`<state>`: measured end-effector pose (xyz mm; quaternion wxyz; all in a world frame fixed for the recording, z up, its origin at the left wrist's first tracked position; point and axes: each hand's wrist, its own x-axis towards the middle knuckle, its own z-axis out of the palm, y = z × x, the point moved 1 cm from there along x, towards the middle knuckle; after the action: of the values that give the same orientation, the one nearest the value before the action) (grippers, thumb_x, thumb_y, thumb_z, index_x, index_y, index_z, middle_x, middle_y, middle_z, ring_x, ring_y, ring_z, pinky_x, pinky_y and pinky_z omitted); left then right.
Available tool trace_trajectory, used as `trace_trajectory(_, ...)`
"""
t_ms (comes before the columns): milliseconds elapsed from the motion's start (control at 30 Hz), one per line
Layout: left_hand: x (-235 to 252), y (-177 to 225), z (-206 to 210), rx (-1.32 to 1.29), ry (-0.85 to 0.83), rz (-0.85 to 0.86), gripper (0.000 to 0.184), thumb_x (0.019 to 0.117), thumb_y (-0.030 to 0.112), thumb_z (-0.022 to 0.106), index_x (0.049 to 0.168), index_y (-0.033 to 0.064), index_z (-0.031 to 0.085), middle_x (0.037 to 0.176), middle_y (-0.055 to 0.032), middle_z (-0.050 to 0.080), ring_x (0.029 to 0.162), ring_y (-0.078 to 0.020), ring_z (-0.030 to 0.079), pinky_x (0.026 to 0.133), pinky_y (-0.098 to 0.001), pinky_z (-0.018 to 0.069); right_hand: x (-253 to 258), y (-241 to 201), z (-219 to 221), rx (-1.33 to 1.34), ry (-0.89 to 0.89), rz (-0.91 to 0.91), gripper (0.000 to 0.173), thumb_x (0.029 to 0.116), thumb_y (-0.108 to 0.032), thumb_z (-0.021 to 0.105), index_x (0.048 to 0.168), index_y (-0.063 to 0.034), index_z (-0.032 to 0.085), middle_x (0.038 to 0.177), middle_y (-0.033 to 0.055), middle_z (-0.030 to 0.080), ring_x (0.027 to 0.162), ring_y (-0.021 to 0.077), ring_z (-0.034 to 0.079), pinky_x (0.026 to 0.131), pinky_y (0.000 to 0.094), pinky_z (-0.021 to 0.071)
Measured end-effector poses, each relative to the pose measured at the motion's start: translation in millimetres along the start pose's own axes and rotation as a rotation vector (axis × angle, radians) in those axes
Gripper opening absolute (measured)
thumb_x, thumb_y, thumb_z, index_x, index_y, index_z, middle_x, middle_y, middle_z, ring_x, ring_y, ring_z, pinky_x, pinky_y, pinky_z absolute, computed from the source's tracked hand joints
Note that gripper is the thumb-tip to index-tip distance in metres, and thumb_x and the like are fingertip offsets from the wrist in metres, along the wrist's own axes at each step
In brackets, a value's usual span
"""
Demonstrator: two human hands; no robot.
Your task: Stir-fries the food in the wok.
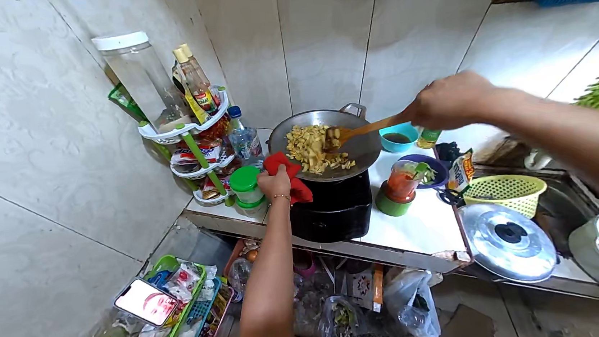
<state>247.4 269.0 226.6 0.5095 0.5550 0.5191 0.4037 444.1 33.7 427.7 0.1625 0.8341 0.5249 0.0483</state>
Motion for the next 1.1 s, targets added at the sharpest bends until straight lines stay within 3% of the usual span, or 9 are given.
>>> trace_trajectory(167, 0, -1, 0, -0.029, 0.0, 0.001, 0.035, 0.0926, 0.02, 0.074, 0.113, -0.0072, 0.064, 0.106, -0.0242, 0.068, 0.101, -0.0336, 0.066, 0.091, -0.0512, 0.052, -16, 32, -44, 0.153, -0.21, 0.016, 0.021, 0.0996, -0.014, 0.068, 0.118, -0.0136, 0.078, 0.103, 0.0183, 0.075, 0.101, 0.0399, 0.068, 0.091, 0.0638, 0.0476)
trace_trajectory(267, 1, 0, -2, -0.017, -0.01, 0.002, 0.037, 0.0925, 0.02, 0.075, 0.114, -0.008, 0.063, 0.107, -0.0247, 0.067, 0.102, -0.0342, 0.065, 0.092, -0.0515, 0.0514, -9, 33, -9, 0.437, -0.238, 0.03, 0.02, 0.0999, -0.008, 0.067, 0.116, -0.0048, 0.077, 0.091, 0.0184, 0.071, 0.079, 0.0287, 0.062, 0.076, 0.0501, 0.0488)
trace_trajectory(400, 4, 2, -3, 0.0, -0.009, -0.009, 0.037, 0.0912, 0.019, 0.076, 0.112, -0.0077, 0.062, 0.104, -0.0238, 0.067, 0.099, -0.0334, 0.066, 0.089, -0.0509, 0.0522, 29, 1, 88, 0.581, -0.094, 0.008, 0.028, 0.1028, -0.019, 0.063, 0.128, -0.0151, 0.074, 0.113, 0.0214, 0.073, 0.11, 0.044, 0.066, 0.097, 0.0679, 0.0457)
trace_trajectory(567, 4, 1, -2, -0.01, 0.008, 0.013, 0.033, 0.0898, 0.016, 0.077, 0.108, -0.0066, 0.062, 0.1, -0.022, 0.067, 0.095, -0.0316, 0.066, 0.087, -0.0497, 0.0529, 34, -27, 85, 0.3, -0.002, 0.057, 0.035, 0.1062, -0.028, 0.054, 0.139, -0.0315, 0.066, 0.115, 0.0187, 0.072, 0.108, 0.045, 0.067, 0.084, 0.0685, 0.0505)
trace_trajectory(700, 0, 2, -3, -0.009, 0.018, 0.014, 0.038, 0.0903, 0.016, 0.077, 0.116, -0.0072, 0.06, 0.105, -0.0236, 0.067, 0.1, -0.0324, 0.065, 0.09, -0.0495, 0.052, 14, -33, 29, 0.111, 0.053, 0.01, 0.036, 0.1054, -0.02, 0.052, 0.138, -0.0245, 0.066, 0.113, 0.0237, 0.068, 0.103, 0.0489, 0.065, 0.076, 0.0685, 0.049)
trace_trajectory(800, 0, 3, -4, -0.025, 0.029, 0.009, 0.039, 0.09, 0.016, 0.077, 0.117, -0.0068, 0.061, 0.106, -0.0237, 0.067, 0.1, -0.0324, 0.065, 0.09, -0.0494, 0.0524, 6, -21, -6, 0.058, 0.033, 0.018, 0.023, 0.1029, -0.021, 0.059, 0.12, -0.0179, 0.075, 0.104, 0.0218, 0.071, 0.101, 0.0476, 0.067, 0.075, 0.0697, 0.0489)
trace_trajectory(933, 1, 1, -3, -0.037, 0.026, 0.031, 0.034, 0.0896, 0.016, 0.077, 0.111, -0.0065, 0.063, 0.102, -0.0228, 0.067, 0.096, -0.0316, 0.065, 0.087, -0.0494, 0.0521, -2, 7, -25, 0.233, -0.21, -0.011, 0.021, 0.1, -0.015, 0.068, 0.118, -0.0123, 0.078, 0.104, 0.0195, 0.074, 0.102, 0.0406, 0.067, 0.09, 0.0637, 0.0474)
trace_trajectory(1033, 1, 2, -4, -0.037, 0.022, 0.022, 0.035, 0.0895, 0.017, 0.078, 0.111, -0.0063, 0.063, 0.101, -0.0221, 0.067, 0.095, -0.0307, 0.065, 0.086, -0.0491, 0.0521, -7, 6, 4, 0.558, -0.253, -0.029, 0.021, 0.1023, -0.012, 0.064, 0.119, -0.0103, 0.077, 0.082, 0.0129, 0.069, 0.067, 0.0204, 0.055, 0.067, 0.0424, 0.047)
trace_trajectory(1100, 1, 4, -5, -0.039, 0.016, 0.02, 0.035, 0.09, 0.016, 0.077, 0.112, -0.0069, 0.063, 0.101, -0.0222, 0.067, 0.094, -0.0305, 0.065, 0.086, -0.0487, 0.0522, -3, -21, 38, 0.709, -0.235, -0.039, 0.027, 0.1058, -0.015, 0.058, 0.129, -0.0111, 0.072, 0.095, 0.0157, 0.07, 0.079, 0.0246, 0.06, 0.075, 0.0476, 0.049)
